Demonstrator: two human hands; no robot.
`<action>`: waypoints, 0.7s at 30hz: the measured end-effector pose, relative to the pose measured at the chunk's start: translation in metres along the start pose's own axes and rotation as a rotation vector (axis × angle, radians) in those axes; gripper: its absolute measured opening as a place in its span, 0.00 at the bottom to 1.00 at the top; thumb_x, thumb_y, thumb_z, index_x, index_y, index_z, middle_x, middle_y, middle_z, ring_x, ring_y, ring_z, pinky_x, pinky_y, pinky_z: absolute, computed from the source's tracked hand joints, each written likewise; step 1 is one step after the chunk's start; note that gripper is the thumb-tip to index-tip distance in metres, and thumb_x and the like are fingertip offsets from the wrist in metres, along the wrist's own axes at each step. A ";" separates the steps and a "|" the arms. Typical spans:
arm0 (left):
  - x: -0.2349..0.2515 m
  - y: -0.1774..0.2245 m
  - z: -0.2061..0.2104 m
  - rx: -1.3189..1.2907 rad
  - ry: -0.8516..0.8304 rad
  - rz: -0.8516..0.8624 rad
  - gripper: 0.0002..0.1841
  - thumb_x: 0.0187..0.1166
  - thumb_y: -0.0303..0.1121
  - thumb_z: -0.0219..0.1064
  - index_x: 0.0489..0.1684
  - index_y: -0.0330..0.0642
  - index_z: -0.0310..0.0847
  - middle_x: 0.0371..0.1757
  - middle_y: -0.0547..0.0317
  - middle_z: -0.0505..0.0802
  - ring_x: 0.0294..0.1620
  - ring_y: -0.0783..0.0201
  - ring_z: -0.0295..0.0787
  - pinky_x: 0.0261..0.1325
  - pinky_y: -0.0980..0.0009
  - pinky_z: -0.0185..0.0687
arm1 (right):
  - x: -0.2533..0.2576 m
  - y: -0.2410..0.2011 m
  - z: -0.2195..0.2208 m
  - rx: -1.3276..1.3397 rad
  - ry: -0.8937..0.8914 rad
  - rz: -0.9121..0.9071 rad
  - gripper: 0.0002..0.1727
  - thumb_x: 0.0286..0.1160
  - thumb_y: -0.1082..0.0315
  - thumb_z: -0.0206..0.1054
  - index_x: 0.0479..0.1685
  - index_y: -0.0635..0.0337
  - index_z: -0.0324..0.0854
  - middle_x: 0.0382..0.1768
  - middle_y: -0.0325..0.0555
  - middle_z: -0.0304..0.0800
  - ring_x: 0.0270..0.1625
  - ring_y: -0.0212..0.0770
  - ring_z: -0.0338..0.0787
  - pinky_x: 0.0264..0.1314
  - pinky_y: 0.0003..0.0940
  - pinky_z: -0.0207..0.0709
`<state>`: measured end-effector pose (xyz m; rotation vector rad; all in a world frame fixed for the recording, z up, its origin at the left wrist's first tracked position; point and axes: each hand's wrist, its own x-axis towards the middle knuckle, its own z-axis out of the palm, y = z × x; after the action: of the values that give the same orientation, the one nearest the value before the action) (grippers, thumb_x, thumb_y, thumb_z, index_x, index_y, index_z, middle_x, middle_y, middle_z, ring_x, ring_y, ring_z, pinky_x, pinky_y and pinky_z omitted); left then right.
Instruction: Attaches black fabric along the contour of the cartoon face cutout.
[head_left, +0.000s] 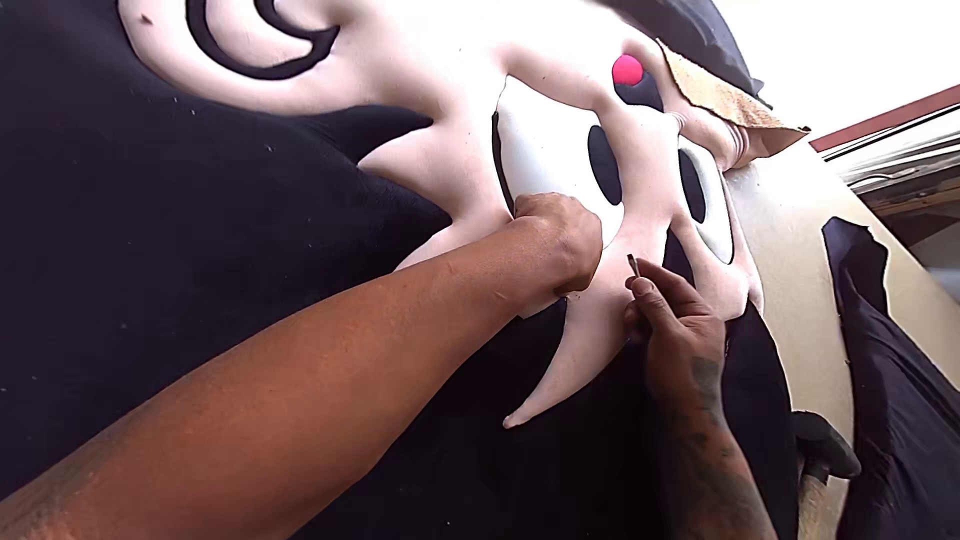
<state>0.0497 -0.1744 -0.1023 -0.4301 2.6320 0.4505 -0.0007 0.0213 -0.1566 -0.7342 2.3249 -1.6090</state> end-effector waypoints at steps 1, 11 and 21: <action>0.001 0.005 -0.003 0.026 -0.022 -0.001 0.16 0.58 0.46 0.80 0.31 0.44 0.87 0.37 0.49 0.90 0.43 0.46 0.89 0.36 0.44 0.81 | -0.002 0.004 0.004 0.017 0.047 0.000 0.15 0.81 0.64 0.69 0.62 0.56 0.90 0.38 0.45 0.93 0.21 0.37 0.82 0.18 0.28 0.77; 0.013 0.043 -0.009 0.355 -0.131 0.085 0.14 0.60 0.43 0.78 0.34 0.44 0.86 0.35 0.51 0.90 0.40 0.48 0.90 0.34 0.44 0.83 | -0.008 0.012 -0.005 -0.011 0.109 -0.064 0.15 0.77 0.58 0.70 0.58 0.47 0.91 0.43 0.32 0.95 0.33 0.30 0.90 0.30 0.28 0.86; 0.013 0.058 0.002 0.596 -0.053 0.196 0.10 0.62 0.38 0.75 0.38 0.52 0.86 0.38 0.60 0.90 0.42 0.55 0.90 0.37 0.51 0.85 | 0.000 0.016 -0.014 0.166 0.181 0.042 0.16 0.74 0.54 0.72 0.59 0.43 0.91 0.45 0.27 0.94 0.34 0.26 0.90 0.34 0.26 0.87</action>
<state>0.0185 -0.1244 -0.0963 0.0313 2.6002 -0.2674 -0.0112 0.0375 -0.1663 -0.5201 2.2712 -1.8921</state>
